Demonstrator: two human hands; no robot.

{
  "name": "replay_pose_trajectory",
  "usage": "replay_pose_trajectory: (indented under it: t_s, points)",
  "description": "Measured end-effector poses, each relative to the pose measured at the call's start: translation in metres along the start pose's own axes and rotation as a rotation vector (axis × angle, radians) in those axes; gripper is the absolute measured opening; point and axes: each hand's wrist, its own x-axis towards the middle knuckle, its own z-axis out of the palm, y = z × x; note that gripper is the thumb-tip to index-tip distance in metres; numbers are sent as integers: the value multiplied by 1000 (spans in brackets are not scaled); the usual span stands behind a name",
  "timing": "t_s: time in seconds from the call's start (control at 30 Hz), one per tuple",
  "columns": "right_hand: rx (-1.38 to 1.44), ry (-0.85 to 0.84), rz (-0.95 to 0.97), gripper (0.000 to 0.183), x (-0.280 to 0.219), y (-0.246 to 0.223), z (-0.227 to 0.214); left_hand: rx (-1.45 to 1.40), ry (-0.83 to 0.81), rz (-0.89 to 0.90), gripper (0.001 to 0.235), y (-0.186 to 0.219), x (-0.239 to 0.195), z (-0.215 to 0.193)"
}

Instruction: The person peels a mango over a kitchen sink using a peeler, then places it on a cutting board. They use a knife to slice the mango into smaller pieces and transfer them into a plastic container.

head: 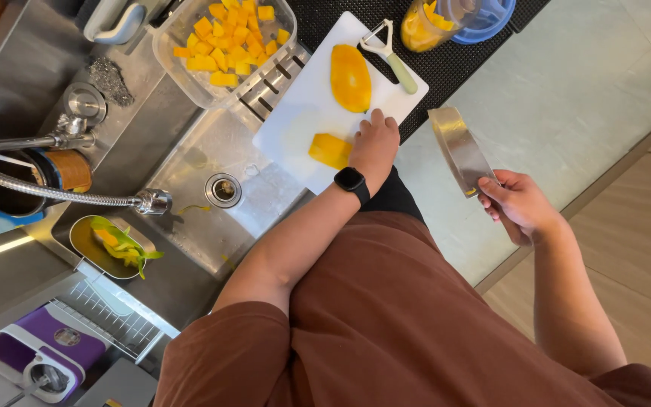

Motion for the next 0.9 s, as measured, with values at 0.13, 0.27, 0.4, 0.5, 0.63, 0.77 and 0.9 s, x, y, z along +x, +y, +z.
replay_pose_trajectory:
  t_s: [0.13, 0.27, 0.4, 0.5, 0.63, 0.77, 0.9]
  points:
    - [-3, 18, 7, 29, -1, 2, 2, 2, 97, -29, 19, 0, -11, -7]
    - [-6, 29, 11, 31, -2, 4, 2, 60, 144, -9, 25, 2, -13, -3]
    - [2, 34, 19, 31, -3, 1, 4, 45, 137, 49, 25, 4, -15, 4]
    - [-2, 41, 20, 31, -4, 2, 4, 15, 118, 73, 21, 5, -17, 8]
    - [-39, 74, 45, 31, -12, -12, 9, -134, -86, 114, 18, -9, -16, 1]
    - [-28, 69, 56, 32, -7, -4, 4, -149, -114, 53, 22, -41, -12, 1]
    - [-22, 76, -44, 30, 11, 21, -3, -751, -395, -135, 15, -81, 8, 7]
